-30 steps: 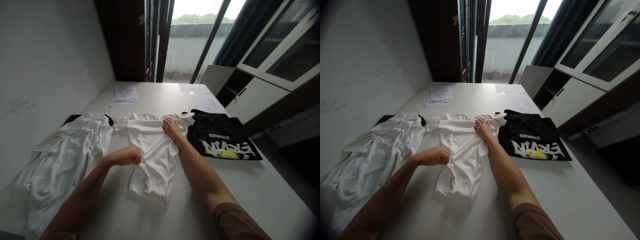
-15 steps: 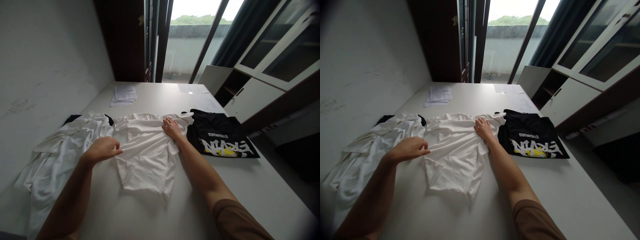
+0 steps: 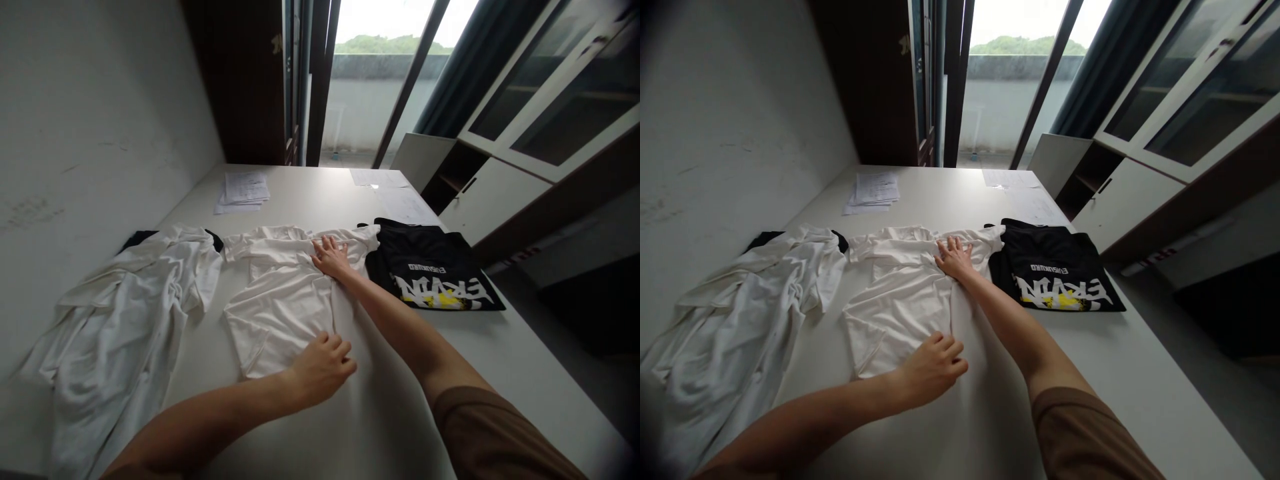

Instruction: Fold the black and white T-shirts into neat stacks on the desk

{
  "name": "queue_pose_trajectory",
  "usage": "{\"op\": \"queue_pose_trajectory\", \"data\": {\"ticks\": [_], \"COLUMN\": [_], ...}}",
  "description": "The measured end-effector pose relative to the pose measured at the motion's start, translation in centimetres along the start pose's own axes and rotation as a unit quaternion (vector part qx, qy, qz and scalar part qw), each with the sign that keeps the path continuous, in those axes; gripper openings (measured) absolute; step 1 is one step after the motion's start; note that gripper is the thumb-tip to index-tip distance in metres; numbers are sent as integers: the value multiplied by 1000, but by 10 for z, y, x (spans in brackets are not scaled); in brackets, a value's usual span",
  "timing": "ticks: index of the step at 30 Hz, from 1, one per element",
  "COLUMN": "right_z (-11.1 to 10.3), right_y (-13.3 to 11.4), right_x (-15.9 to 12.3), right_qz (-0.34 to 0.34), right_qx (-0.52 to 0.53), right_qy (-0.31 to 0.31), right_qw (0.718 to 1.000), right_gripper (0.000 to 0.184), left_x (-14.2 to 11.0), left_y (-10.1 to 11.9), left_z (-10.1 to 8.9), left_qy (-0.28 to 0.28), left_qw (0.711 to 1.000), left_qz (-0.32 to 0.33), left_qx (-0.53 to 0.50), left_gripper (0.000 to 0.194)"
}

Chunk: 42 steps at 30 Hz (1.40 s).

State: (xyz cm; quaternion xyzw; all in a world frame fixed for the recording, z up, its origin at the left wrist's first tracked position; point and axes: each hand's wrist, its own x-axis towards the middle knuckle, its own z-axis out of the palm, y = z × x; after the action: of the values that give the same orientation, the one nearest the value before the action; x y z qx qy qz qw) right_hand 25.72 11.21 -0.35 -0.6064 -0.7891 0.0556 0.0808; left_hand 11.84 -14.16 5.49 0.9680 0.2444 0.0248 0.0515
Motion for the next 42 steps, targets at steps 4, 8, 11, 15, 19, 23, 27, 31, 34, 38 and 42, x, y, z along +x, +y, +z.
{"op": "queue_pose_trajectory", "data": {"ticks": [4,8,11,15,19,23,27,31,34,38,42], "right_z": [-9,-16,-13,-4,0,1,6,9,10,11,15], "right_y": [1,1,1,0,3,5,8,19,29,35,35], "right_x": [18,38,47,47,45,47,54,63,69,72,72], "right_qz": [-8,-31,-33,-27,-41,-45,-32,-31,-24,-19,-21], "right_qx": [1,-3,7,8,23,31,25,11,7,11,15], "right_qy": [-22,-37,-45,-8,18,22,18,14,17,23,37], "right_qw": [1000,999,998,1000,999,998,999,999,1000,999,999], "right_gripper": [66,63,63,65,65,67,69,67,66,66,65], "left_x": [24,44,48,42,22,-23,-70,-99,-115,-138,-160], "left_y": [23,59,80,67,12,-29,-38,-38,-37,-37,-40], "left_z": [0,16,30,20,-12,-25,-34,-43,-36,-17,-8], "left_qy": [-13,-48,-42,-29,17,-50,-92,-75,-59,-60,-65], "left_qw": [995,960,926,936,972,979,978,977,978,984,974], "left_qz": [27,-9,44,62,-87,-160,-148,-132,-126,-126,-201], "left_qx": [-91,-277,-372,-345,-217,-113,-113,-151,-157,-111,-76], "left_gripper": [11,20,19,21,21,22,20,15,16,22,31]}}
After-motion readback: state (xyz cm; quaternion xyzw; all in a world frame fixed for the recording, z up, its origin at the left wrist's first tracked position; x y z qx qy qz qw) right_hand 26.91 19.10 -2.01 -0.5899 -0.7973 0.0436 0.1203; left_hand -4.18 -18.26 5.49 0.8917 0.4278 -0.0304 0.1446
